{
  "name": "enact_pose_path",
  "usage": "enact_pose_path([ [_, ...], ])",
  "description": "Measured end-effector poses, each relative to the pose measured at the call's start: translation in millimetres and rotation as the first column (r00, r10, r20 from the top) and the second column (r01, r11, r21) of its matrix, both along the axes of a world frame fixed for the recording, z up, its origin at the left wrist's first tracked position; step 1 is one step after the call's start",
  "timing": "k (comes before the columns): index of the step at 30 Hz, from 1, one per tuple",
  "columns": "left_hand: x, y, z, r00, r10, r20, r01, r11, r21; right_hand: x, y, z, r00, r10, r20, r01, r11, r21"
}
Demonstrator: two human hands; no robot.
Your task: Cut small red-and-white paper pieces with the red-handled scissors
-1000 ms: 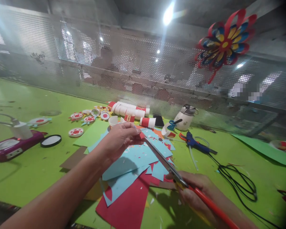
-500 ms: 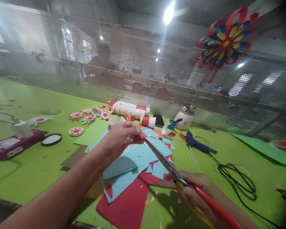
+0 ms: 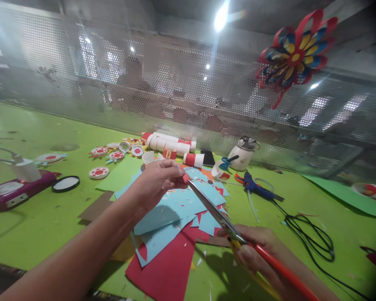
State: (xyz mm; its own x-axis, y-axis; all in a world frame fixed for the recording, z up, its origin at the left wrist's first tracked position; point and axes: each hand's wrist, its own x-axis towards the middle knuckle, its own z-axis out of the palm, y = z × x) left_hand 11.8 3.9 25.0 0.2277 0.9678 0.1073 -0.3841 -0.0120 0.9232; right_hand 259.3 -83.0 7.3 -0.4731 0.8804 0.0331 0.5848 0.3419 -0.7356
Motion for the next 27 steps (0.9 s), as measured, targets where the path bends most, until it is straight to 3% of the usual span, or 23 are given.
enact_pose_path([
  [17,2.5,-1.0,-0.4,1.0,0.024,-0.01,-0.024,1.0,0.012,3.0,2.7,-0.6,0.996,0.01,0.092,-0.019,0.995,0.099],
  [24,0.2,-0.2,1.9,0.997,0.06,0.047,-0.061,0.998,0.005,-0.5,5.6,-4.6,0.985,0.17,-0.021,-0.17,0.985,-0.001],
  [27,0.6,0.0,1.1,0.998,0.049,0.051,-0.049,0.999,0.008,-0.8,6.7,-3.4,0.989,0.144,-0.018,-0.144,0.989,0.018],
])
